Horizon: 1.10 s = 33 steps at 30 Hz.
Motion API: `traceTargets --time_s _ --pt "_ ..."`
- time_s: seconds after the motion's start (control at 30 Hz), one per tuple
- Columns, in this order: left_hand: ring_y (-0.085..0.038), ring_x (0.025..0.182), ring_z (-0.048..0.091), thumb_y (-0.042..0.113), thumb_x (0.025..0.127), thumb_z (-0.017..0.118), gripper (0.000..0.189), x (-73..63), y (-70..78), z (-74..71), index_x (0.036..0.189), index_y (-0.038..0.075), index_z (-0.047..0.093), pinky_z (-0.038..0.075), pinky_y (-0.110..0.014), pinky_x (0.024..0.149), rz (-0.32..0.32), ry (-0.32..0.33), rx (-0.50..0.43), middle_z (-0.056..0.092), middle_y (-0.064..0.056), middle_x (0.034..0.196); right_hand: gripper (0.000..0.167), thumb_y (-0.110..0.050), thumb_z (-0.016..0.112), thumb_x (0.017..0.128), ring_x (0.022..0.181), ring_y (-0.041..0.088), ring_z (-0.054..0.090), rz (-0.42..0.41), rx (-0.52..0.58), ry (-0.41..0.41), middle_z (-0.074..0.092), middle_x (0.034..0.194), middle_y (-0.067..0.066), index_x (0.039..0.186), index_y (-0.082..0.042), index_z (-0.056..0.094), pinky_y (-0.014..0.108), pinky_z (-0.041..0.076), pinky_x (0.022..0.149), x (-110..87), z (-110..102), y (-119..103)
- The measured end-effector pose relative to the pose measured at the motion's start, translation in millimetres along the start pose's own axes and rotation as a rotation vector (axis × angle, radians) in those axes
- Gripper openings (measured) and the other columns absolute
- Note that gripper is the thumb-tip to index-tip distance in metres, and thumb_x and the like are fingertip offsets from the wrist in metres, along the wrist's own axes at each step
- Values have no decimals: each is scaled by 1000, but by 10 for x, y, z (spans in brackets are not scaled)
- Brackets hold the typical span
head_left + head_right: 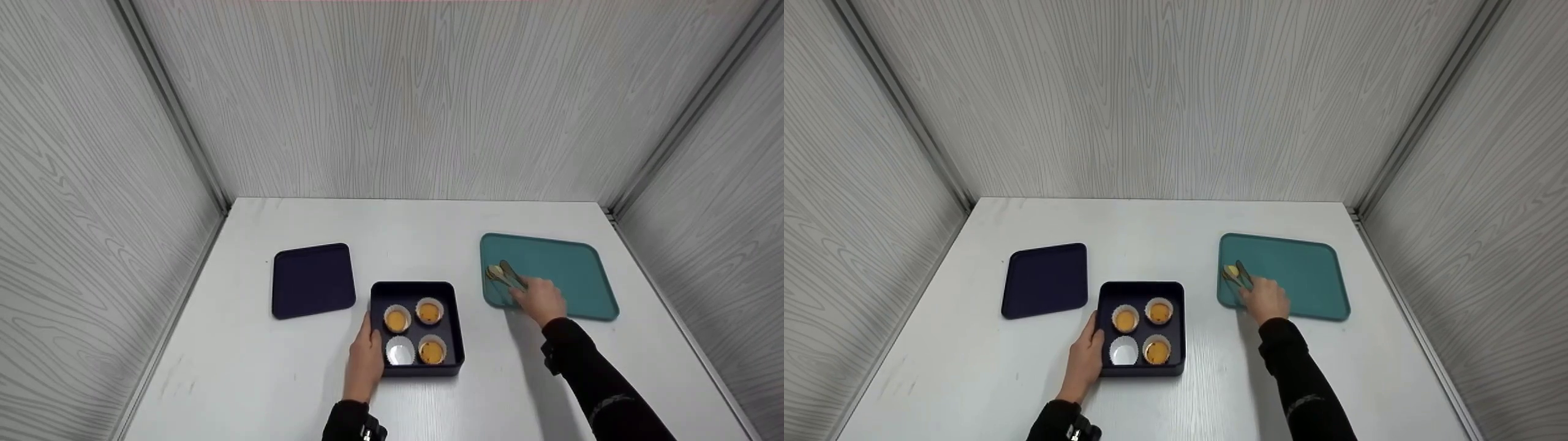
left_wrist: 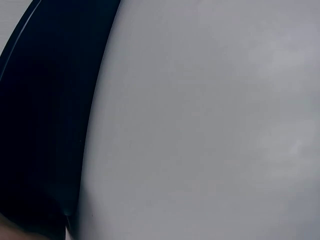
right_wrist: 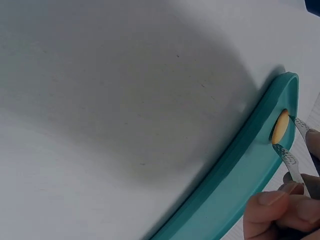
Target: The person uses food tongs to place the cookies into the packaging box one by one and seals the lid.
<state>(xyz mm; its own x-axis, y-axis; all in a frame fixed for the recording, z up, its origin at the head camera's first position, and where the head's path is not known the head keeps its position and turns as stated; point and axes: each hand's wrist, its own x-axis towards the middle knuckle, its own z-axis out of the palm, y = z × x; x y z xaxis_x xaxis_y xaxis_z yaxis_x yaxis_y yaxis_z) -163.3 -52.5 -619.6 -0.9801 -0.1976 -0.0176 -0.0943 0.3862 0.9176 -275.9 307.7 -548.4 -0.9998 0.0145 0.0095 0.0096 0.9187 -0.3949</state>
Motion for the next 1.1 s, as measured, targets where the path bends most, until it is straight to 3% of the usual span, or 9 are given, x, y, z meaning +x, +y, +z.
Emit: traceTargets --time_s 0.33,0.6,0.83,1.1 --pt "-40 141 45 21 110 42 52 4 -4 -1 161 12 34 37 -55 116 10 0 -15 45 -18 156 46 -26 73 95 92 46 70 -65 12 102 68 123 29 133 0 67 54 58 67 -26 20 82" --pt "-40 140 46 22 110 42 53 13 -1 -10 161 13 34 37 -56 116 -3 1 3 46 -18 155 45 -25 75 94 99 47 70 -73 53 97 67 125 29 133 -3 68 55 58 71 -37 17 139" --pt "-41 142 45 22 110 42 53 23 1 -16 161 13 34 36 -55 117 -17 4 -7 45 -19 156 44 -26 74 94 106 46 68 -102 86 88 67 125 28 132 -4 69 58 57 82 -52 46 153" --pt "-39 143 43 23 109 42 53 21 -6 -19 161 13 34 34 -54 119 -25 3 -14 43 -17 158 41 -24 72 96 105 47 68 -145 88 86 68 124 28 132 -4 69 59 56 83 -72 69 125"
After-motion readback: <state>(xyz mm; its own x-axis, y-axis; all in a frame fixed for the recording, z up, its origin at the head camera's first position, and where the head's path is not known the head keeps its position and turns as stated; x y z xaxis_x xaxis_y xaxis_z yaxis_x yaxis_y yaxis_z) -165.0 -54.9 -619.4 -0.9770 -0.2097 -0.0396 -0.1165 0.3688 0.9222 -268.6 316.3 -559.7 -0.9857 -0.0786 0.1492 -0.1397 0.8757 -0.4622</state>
